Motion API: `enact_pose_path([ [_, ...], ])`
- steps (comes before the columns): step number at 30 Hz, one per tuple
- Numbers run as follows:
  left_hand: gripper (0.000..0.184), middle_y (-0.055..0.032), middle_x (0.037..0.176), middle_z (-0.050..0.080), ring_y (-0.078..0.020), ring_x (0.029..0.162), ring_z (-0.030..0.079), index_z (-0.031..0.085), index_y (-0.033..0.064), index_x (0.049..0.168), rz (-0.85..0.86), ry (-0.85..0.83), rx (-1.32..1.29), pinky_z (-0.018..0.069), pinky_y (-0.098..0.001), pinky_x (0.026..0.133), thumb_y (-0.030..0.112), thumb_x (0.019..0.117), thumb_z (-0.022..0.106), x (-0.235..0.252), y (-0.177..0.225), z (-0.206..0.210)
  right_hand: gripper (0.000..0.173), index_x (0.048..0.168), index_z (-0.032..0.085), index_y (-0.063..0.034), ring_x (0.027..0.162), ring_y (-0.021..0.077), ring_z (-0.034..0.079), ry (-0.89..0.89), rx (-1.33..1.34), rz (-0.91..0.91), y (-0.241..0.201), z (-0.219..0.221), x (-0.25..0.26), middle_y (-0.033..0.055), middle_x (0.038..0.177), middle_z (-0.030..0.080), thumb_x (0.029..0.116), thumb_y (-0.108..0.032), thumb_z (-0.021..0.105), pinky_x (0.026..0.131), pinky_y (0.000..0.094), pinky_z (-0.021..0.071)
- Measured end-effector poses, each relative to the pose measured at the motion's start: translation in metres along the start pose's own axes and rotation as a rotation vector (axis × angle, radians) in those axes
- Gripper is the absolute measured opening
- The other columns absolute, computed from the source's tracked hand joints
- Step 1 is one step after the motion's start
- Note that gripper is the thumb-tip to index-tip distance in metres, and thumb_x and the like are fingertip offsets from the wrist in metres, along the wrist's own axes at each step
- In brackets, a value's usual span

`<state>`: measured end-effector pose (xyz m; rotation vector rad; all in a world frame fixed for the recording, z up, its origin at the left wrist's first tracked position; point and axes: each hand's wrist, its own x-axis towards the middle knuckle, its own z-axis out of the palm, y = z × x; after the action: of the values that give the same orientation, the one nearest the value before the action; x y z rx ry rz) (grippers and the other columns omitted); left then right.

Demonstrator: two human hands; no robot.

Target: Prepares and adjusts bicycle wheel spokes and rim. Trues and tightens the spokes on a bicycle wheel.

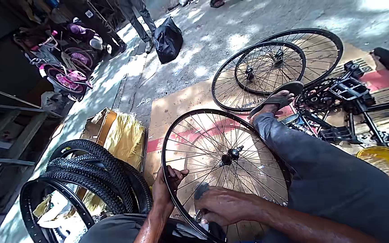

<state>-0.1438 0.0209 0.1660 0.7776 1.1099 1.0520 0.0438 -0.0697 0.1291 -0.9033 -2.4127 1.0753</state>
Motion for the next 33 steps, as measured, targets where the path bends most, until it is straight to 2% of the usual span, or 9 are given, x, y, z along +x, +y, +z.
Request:
enact_pose_path([
  [3, 0.054, -0.0186, 0.079, 0.070, -0.0353, 0.076, 0.074, 0.056, 0.0026, 0.110, -0.025, 0.056, 0.047, 0.0616, -0.0505, 0.082, 0.040, 0.1130, 0.018, 0.000, 0.005, 0.005, 0.017, 0.109, 0.065, -0.0092, 0.078, 0.0369, 0.068, 0.097, -0.094, 0.148, -0.012, 0.009, 0.010, 0.0148, 0.080, 0.067, 0.0919, -0.012, 0.065, 0.070, 0.0581, 0.0527],
  [7, 0.056, -0.0168, 0.118, 0.069, -0.0332, 0.091, 0.073, 0.051, 0.0138, 0.141, -0.089, 0.020, 0.098, 0.0615, -0.0492, 0.078, 0.052, 0.1099, 0.025, 0.015, 0.015, -0.002, 0.034, 0.119, 0.062, -0.0102, 0.086, 0.0314, 0.068, -0.006, 0.055, 0.027, 0.000, 0.000, 0.005, 0.0110, 0.090, 0.070, 0.0933, -0.030, 0.072, 0.084, 0.0568, 0.0518],
  [16, 0.028, -0.0249, 0.141, 0.057, -0.0393, 0.132, 0.056, 0.050, 0.0025, 0.133, 0.028, -0.173, -0.134, 0.0470, -0.0534, 0.110, 0.013, 0.1082, 0.043, 0.006, 0.014, -0.004, 0.029, 0.111, 0.069, -0.0078, 0.097, 0.0224, 0.068, 0.127, 0.264, 0.061, 0.014, -0.034, -0.015, 0.0092, 0.105, 0.070, 0.1032, -0.035, 0.061, 0.091, 0.0459, 0.0552],
  [19, 0.040, -0.0249, 0.126, 0.065, -0.0369, 0.121, 0.064, 0.057, -0.0005, 0.126, 0.036, -0.138, -0.075, 0.0513, -0.0508, 0.104, 0.030, 0.1098, 0.037, 0.002, 0.013, -0.001, 0.030, 0.108, 0.071, -0.0165, 0.097, 0.0138, 0.067, 0.264, 0.104, 0.168, 0.019, -0.052, -0.026, -0.0001, 0.101, 0.070, 0.1035, -0.043, 0.057, 0.089, 0.0386, 0.0551],
  [21, 0.063, -0.0226, 0.106, 0.072, -0.0337, 0.103, 0.071, 0.064, -0.0040, 0.112, 0.006, -0.010, -0.040, 0.0572, -0.0485, 0.094, 0.048, 0.1106, 0.029, 0.003, 0.012, 0.005, 0.029, 0.110, 0.069, -0.0141, 0.100, 0.0234, 0.066, 0.174, -0.038, 0.192, 0.015, -0.047, -0.026, 0.0060, 0.100, 0.069, 0.1059, -0.038, 0.053, 0.092, 0.0474, 0.0518],
  [24, 0.055, -0.0204, 0.087, 0.072, -0.0320, 0.085, 0.074, 0.063, -0.0040, 0.096, -0.030, 0.106, -0.027, 0.0609, -0.0470, 0.083, 0.039, 0.1119, 0.032, 0.006, 0.006, 0.004, 0.027, 0.114, 0.069, -0.0108, 0.103, 0.0281, 0.067, 0.149, 0.035, 0.034, 0.006, -0.016, -0.015, 0.0102, 0.104, 0.070, 0.1073, -0.030, 0.052, 0.095, 0.0503, 0.0517],
  [28, 0.051, -0.0176, 0.084, 0.072, -0.0303, 0.082, 0.074, 0.062, -0.0001, 0.092, -0.037, 0.112, 0.021, 0.0613, -0.0443, 0.078, 0.033, 0.1121, 0.029, 0.003, 0.002, 0.000, 0.037, 0.127, 0.065, -0.0135, 0.088, 0.0219, 0.071, 0.242, 0.282, 0.072, 0.000, 0.006, -0.001, 0.0073, 0.102, 0.072, 0.0942, -0.027, 0.075, 0.084, 0.0441, 0.0584],
  [30, 0.053, -0.0178, 0.085, 0.073, -0.0309, 0.085, 0.074, 0.063, 0.0001, 0.090, -0.034, 0.103, 0.037, 0.0608, -0.0441, 0.079, 0.033, 0.1120, 0.028, 0.002, 0.002, 0.000, 0.033, 0.120, 0.067, -0.0147, 0.076, 0.0273, 0.069, 0.297, 0.165, 0.180, -0.002, 0.019, 0.008, 0.0083, 0.085, 0.070, 0.0879, -0.019, 0.073, 0.071, 0.0512, 0.0556],
  [33, 0.054, -0.0177, 0.084, 0.073, -0.0307, 0.084, 0.074, 0.064, 0.0001, 0.087, -0.029, 0.107, 0.049, 0.0609, -0.0440, 0.079, 0.033, 0.1119, 0.028, 0.003, 0.003, 0.003, 0.024, 0.110, 0.069, -0.0123, 0.084, 0.0341, 0.069, 0.159, 0.084, 0.206, -0.005, 0.013, 0.016, 0.0125, 0.088, 0.071, 0.0865, -0.019, 0.070, 0.075, 0.0598, 0.0527],
])
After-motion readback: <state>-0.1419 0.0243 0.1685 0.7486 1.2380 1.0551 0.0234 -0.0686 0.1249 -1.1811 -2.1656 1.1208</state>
